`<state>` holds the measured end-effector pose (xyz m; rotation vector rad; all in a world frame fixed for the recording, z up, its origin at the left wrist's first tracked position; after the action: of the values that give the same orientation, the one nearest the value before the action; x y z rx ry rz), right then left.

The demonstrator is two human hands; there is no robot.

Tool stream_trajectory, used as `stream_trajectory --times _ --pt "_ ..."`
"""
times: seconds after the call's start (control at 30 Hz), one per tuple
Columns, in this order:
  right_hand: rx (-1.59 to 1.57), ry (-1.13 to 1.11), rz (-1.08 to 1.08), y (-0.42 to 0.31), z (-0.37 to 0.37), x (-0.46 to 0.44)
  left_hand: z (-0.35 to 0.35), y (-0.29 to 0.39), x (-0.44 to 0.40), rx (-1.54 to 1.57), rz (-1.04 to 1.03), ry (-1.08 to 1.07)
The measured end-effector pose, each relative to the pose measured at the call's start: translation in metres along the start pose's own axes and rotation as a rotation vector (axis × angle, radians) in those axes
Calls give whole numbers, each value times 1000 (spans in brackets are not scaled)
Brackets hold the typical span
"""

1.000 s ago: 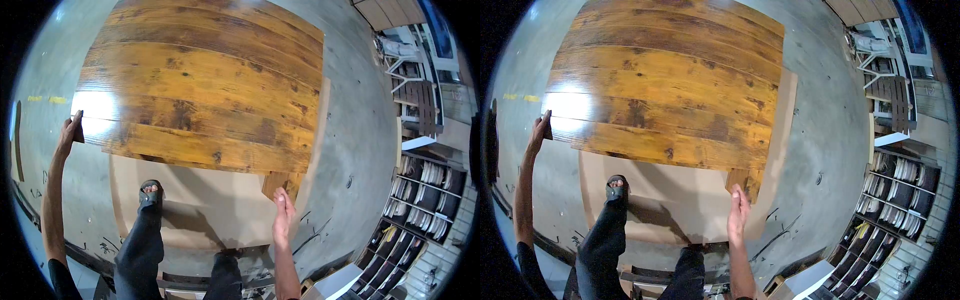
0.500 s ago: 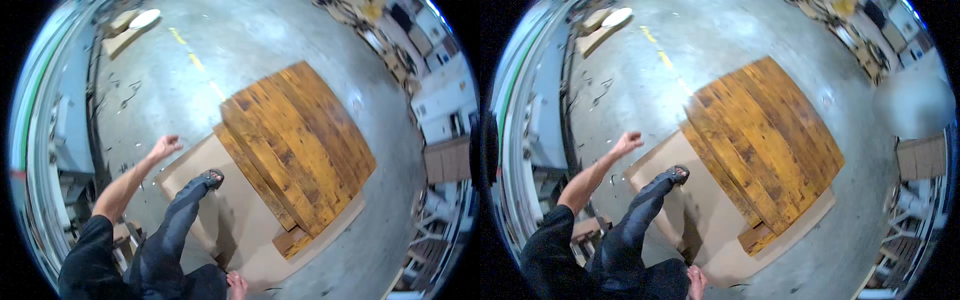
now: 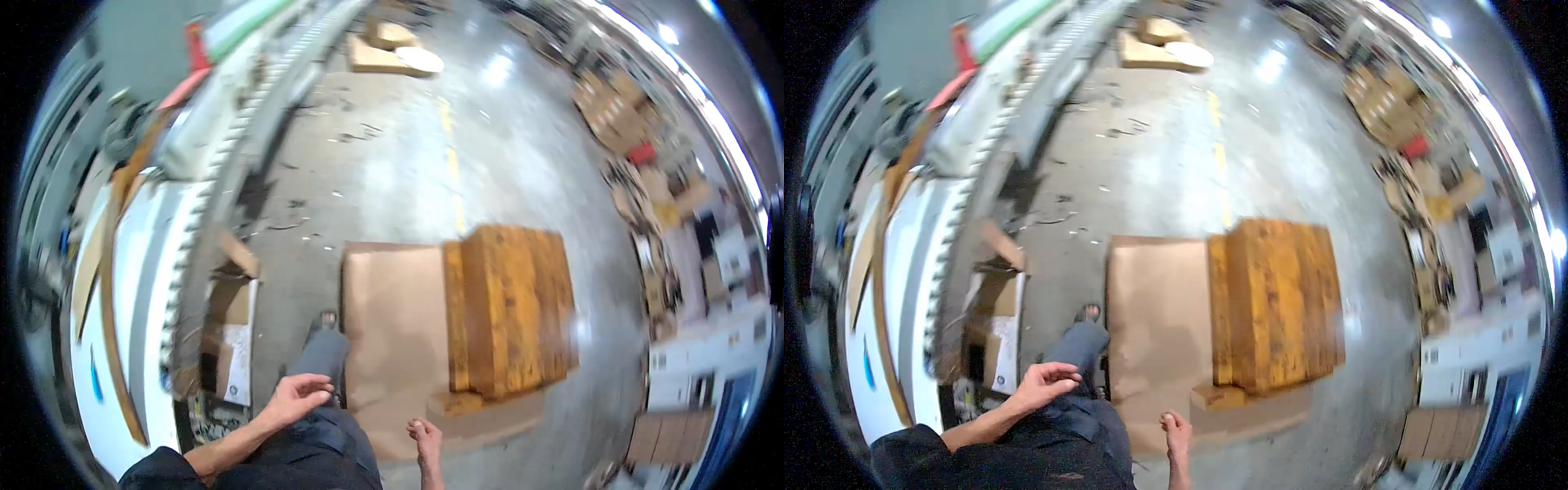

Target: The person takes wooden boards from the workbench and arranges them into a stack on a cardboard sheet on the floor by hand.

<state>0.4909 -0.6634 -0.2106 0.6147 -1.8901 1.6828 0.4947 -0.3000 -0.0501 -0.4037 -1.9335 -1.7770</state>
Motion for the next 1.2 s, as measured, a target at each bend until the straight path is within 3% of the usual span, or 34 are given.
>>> stream_trajectory --times 0.07,0.1,0.17,0.2,0.23,0.27,0.3,0.33,0.37,0.4,0.47,0.53,0.6,0.67,0.8,0.9,1.0,1.03,1.13,1.2 --pt "45 -128 44 -40 -39 -18 30 42 43 -10 -218 160" --pt "71 -188 46 -57 -63 -20 60 64 64 -250 -354 325" --pt "162 -290 88 -104 -132 -2 130 112 126 -752 -549 851" --pt "206 -357 107 -119 -162 6 170 118 156 -848 -666 1081" --pt "209 -421 136 -117 -192 6 221 108 183 -721 -489 1185" --pt "187 -480 150 -132 -209 0 253 108 204 -901 -430 1425" --pt "176 -519 186 -133 -229 2 302 82 224 -943 -233 1547" --pt "189 -568 172 -131 -254 9 350 48 243 -946 -202 1586" --pt "201 -615 151 -128 -282 23 381 32 263 -1083 10 1668" --pt "215 -660 129 -124 -306 35 417 1 277 -1197 245 1626" --pt "232 -722 155 -111 -351 58 463 -61 300 -1106 610 1322" --pt "219 -795 157 -102 -400 90 479 -113 308 -494 447 1074" --pt "229 -823 185 -110 -442 127 465 -100 320 -778 163 1308" --pt "213 -867 264 -118 -479 160 433 -86 336 -875 142 1329" --pt "141 -961 386 -140 -553 196 379 -129 337 -897 232 1099" --pt "90 -1106 367 -148 -632 196 378 -147 321 -870 262 1022" --pt "117 -1197 179 -129 -727 169 391 -129 304 -904 35 1220" --pt "136 -1191 127 -124 -760 163 393 -115 305 -886 155 1216" --pt "125 -1259 -6 -108 -862 106 395 -92 313 -909 87 1434" --pt "52 -1264 -161 -76 -935 54 382 -96 324 -743 -40 1566"
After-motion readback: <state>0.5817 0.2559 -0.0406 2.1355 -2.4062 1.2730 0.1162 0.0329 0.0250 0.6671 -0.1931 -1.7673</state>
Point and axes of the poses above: each hand's wrist, its own x-axis away from the middle knuckle, its own z-axis out of the back of the hand, y = z × x, the point moved 8 cm from there along -x, towards the middle knuckle, and after that the axes turned 11 degrees about -x, right-handed, at the moved point
